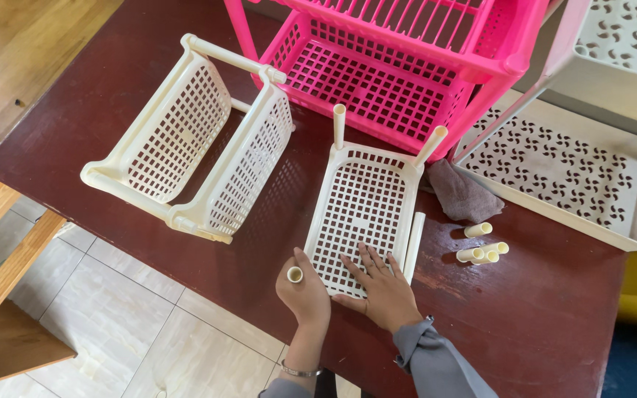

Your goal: The person assembles a pink plastic dish rack by inserting legs and attaching the top tray. Then they disassemble a white plastic rack, removing its legs and separating the trays.

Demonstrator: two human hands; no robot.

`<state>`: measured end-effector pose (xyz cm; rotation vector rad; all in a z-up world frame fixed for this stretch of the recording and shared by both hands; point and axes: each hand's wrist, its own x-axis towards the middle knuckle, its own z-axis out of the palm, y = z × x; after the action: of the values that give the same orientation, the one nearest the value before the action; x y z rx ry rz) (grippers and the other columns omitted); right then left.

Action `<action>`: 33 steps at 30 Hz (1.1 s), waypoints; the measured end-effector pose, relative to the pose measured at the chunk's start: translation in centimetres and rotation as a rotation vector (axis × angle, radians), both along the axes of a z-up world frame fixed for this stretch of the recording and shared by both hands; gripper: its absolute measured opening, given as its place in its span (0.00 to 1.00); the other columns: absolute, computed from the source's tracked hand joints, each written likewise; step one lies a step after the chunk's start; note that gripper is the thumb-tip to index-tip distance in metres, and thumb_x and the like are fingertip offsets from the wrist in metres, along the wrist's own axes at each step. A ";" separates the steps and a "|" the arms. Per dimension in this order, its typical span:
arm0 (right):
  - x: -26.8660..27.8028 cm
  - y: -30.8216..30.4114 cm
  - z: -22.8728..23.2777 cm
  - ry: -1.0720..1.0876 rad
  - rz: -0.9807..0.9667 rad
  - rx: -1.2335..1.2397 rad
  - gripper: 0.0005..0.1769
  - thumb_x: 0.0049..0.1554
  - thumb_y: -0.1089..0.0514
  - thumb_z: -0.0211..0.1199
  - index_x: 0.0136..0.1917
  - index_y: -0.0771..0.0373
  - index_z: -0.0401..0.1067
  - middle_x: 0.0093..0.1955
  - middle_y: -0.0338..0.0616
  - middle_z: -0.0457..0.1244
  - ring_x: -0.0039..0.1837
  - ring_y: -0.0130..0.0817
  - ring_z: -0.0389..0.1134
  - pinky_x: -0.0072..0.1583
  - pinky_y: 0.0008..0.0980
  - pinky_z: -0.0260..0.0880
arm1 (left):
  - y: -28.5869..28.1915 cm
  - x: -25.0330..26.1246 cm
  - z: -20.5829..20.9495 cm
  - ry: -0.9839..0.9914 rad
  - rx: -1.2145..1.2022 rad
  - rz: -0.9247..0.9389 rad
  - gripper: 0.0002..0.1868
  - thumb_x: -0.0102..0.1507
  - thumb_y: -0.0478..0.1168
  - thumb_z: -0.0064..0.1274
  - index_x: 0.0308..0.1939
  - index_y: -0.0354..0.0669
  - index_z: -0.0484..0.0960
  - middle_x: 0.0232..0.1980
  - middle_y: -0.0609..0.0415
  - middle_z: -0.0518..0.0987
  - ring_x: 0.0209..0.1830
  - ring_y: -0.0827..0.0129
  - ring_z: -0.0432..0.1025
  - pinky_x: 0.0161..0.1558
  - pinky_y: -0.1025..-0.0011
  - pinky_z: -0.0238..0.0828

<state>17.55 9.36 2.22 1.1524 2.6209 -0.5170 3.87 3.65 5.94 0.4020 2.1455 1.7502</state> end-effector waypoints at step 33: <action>0.1 0.0 -1.0 0.034 -0.006 0.007 0.50 0.54 0.15 0.37 0.82 0.37 0.45 0.86 0.46 0.34 0.84 0.41 0.34 0.78 0.50 0.32 | -0.4 -3.4 0.7 0.008 -0.066 -0.557 0.19 0.66 0.37 0.53 0.21 0.32 0.73 0.16 0.51 0.67 0.17 0.75 0.58 0.23 0.69 0.59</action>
<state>17.63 9.39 1.23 1.1636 2.6513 -0.5338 0.46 3.26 6.68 0.8886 1.8460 1.3568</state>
